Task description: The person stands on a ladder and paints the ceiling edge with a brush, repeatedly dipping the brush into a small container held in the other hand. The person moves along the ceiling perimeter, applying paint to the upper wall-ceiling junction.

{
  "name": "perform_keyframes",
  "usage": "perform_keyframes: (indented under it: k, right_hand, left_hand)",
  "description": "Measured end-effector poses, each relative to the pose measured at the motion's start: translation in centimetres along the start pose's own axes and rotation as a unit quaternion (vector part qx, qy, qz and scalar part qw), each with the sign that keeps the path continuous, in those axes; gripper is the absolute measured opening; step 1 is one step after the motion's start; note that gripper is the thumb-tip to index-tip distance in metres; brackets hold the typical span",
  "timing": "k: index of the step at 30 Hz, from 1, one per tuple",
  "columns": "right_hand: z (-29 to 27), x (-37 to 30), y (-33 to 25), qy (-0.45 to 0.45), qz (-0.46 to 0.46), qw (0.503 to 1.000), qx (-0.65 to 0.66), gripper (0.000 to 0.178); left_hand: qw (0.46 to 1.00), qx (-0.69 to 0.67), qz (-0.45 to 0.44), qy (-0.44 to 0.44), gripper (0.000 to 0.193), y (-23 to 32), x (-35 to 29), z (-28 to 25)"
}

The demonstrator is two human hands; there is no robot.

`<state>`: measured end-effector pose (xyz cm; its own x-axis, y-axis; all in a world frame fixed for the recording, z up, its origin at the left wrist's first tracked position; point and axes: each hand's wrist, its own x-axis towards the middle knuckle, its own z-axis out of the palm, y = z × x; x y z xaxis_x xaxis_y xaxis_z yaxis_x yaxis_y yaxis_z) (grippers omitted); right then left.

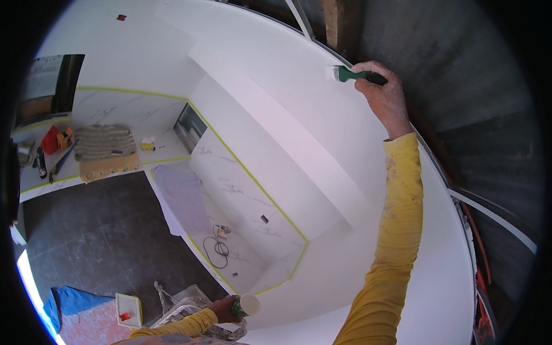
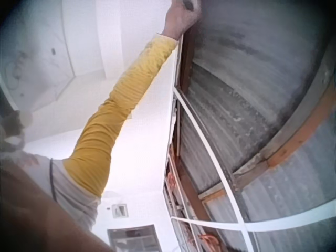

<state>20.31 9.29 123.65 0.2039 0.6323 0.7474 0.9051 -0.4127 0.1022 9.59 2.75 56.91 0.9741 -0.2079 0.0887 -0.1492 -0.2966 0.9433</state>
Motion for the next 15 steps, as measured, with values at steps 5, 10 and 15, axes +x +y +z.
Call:
perform_keyframes:
  k: [5, 10, 15]
  right_hand:
    - [6.6, 4.6, 2.3, -0.092, 0.069, 0.993, 0.038, 0.022]
    - [11.4, 8.3, 3.2, -0.104, -0.006, 0.988, -0.117, 0.032]
    - [10.0, 9.0, 3.5, -0.085, -0.017, 0.975, -0.204, 0.040]
  left_hand:
    - [0.999, -0.025, 0.040, 0.009, 0.084, -1.2, 0.2, 0.2]
    - [0.998, -0.042, 0.036, 0.011, 0.072, -1.6, 0.4, 0.6]
    - [0.999, -0.020, 0.036, -0.004, 0.071, -1.1, 0.2, -0.2]
